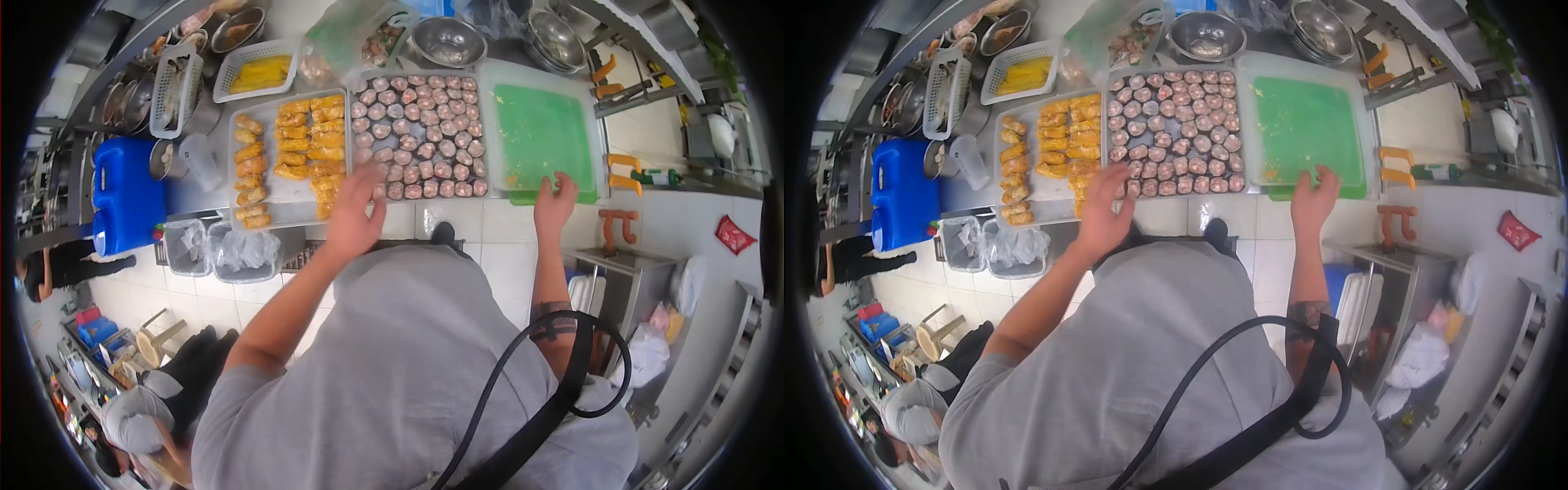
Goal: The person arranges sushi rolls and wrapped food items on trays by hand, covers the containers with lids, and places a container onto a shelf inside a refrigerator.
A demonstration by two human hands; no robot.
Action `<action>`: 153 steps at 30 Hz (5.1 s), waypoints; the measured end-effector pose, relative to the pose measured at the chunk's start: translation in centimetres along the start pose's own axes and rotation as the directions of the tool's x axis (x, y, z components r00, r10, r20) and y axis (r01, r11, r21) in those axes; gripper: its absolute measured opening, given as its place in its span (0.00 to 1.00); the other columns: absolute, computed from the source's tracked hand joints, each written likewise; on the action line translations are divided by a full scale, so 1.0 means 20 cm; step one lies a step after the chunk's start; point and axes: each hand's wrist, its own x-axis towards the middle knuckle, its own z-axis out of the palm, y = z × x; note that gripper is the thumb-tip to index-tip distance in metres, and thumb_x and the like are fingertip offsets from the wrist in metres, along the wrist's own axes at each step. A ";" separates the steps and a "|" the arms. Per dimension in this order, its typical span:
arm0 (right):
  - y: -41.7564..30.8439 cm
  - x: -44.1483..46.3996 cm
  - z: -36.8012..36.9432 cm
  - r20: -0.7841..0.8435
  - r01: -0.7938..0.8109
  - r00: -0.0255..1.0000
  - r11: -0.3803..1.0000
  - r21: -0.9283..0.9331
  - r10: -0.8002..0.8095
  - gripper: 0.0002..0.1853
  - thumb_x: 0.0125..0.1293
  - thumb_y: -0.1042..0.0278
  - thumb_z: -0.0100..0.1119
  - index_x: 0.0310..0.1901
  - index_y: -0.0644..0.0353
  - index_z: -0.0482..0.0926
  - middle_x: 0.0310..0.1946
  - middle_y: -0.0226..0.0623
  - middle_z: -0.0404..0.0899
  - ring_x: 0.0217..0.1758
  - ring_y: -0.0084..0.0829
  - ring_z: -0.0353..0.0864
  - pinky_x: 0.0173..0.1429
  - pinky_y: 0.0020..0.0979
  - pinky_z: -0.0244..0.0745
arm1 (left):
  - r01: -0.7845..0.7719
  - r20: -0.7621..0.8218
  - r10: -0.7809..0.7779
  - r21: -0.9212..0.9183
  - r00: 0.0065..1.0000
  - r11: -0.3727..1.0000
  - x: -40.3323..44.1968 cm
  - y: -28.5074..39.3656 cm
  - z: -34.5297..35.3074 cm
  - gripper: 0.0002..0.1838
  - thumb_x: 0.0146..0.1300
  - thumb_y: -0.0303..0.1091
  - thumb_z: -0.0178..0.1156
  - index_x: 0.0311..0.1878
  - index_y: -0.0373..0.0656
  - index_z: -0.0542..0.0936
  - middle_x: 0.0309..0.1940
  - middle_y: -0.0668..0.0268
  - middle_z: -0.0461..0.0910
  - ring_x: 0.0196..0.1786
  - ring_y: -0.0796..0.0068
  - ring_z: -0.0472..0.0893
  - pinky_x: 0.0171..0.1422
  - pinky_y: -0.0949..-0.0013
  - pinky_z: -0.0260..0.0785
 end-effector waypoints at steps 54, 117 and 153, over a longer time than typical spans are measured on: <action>-0.38 -0.24 0.11 0.218 -0.210 0.965 0.921 0.329 0.142 0.13 0.81 0.61 0.60 0.38 0.59 0.80 0.22 0.24 0.72 0.20 0.18 0.68 0.25 0.28 0.64 | 0.687 0.979 -0.021 -0.127 0.203 0.715 0.11 -0.32 -0.77 0.12 0.78 0.30 0.59 0.57 0.36 0.87 0.49 0.60 0.90 0.53 0.70 0.88 0.61 0.67 0.81; -1.40 -0.21 0.48 0.532 -0.328 0.847 0.798 0.505 0.010 0.15 0.86 0.63 0.49 0.54 0.65 0.82 0.35 0.27 0.74 0.40 0.19 0.72 0.47 0.29 0.70 | 0.537 -0.210 -0.699 -0.505 0.683 0.676 -0.03 -0.52 -1.08 0.15 0.84 0.38 0.52 0.51 0.34 0.82 0.37 0.69 0.81 0.41 0.79 0.76 0.51 0.70 0.71; -0.53 -0.95 0.14 0.652 -0.719 0.606 -0.036 0.694 0.455 0.17 0.87 0.60 0.45 0.65 0.60 0.74 0.63 0.39 0.80 0.68 0.39 0.78 0.73 0.47 0.73 | 0.658 -0.230 -0.685 -0.191 0.692 0.728 -0.46 -1.01 -0.94 0.17 0.84 0.36 0.51 0.54 0.29 0.80 0.32 0.54 0.83 0.25 0.65 0.84 0.25 0.61 0.82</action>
